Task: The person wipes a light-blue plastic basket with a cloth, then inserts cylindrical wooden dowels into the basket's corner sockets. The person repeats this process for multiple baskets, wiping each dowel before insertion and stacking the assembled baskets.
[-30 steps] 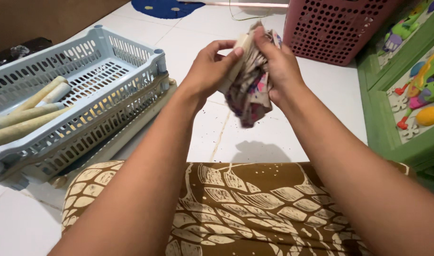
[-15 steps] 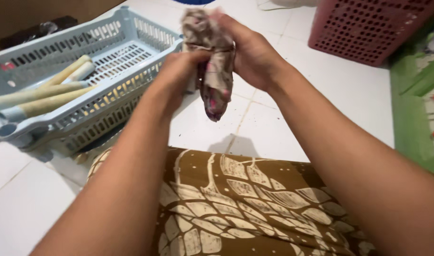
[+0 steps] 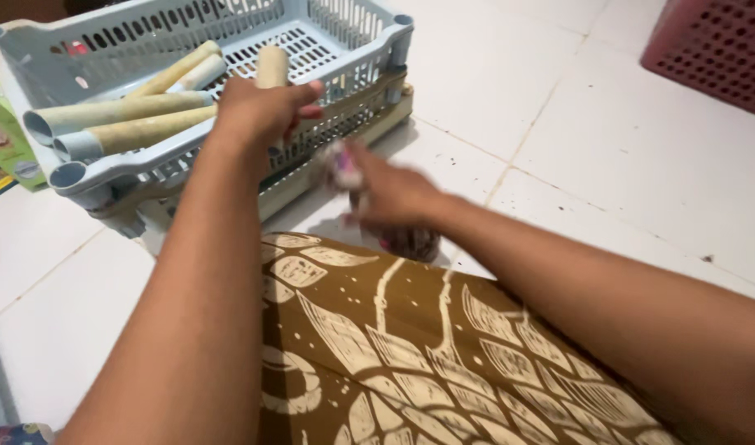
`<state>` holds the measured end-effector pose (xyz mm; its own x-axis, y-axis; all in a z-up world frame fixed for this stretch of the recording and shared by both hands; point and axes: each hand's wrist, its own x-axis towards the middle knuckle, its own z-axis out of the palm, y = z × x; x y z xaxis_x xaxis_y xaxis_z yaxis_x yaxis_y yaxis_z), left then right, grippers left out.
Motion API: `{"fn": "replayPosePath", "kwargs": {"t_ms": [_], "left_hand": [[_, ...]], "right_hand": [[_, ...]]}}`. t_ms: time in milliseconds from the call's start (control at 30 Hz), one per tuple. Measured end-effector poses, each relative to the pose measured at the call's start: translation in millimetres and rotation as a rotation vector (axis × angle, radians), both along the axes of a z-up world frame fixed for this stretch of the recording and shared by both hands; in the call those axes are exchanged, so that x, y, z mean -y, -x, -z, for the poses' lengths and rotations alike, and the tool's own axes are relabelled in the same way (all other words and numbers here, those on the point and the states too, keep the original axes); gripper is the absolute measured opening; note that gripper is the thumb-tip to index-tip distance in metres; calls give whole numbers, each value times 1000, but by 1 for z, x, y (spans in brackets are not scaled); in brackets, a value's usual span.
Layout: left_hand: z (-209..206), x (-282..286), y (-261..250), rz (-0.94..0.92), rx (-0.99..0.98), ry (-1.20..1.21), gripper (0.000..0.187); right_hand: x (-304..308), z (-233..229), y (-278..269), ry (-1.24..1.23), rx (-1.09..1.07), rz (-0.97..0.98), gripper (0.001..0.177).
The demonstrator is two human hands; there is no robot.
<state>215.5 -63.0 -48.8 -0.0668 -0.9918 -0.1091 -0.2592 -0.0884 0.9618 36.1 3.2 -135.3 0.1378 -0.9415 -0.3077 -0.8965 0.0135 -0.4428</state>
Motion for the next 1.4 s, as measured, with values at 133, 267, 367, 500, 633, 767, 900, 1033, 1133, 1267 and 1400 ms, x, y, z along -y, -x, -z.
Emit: {"fn": "replayPosePath", "kwargs": {"t_ms": [133, 267, 367, 500, 633, 767, 900, 1033, 1133, 1267, 1400], "left_hand": [[23, 19, 20, 25, -59, -12, 26], [35, 27, 49, 103, 78, -24, 24], [39, 29, 59, 172, 3, 5, 24], [48, 22, 64, 168, 37, -28, 22], [41, 20, 75, 185, 30, 20, 22], [43, 14, 84, 208, -21, 56, 21], [36, 9, 79, 198, -5, -20, 21], [39, -2, 73, 178, 7, -17, 20], [41, -8, 71, 179, 43, -26, 22], [33, -2, 72, 211, 17, -68, 19], [42, -10, 72, 199, 78, -72, 21]], "right_hand": [[-19, 41, -36, 152, -306, -534, 61], [-29, 75, -22, 46, 104, 1, 56], [-15, 97, 30, 66, 247, 398, 48], [14, 107, 138, 407, -340, 507, 53], [19, 100, 217, 382, 79, 723, 40], [-32, 121, 185, 439, 211, 642, 34], [-77, 146, 43, 230, 125, 237, 28], [-102, 139, 12, 118, -128, -76, 24], [-116, 125, 62, 68, -281, -18, 53], [-111, 92, 140, 423, -286, 259, 47], [-106, 45, 201, 134, -381, 569, 55]]}}
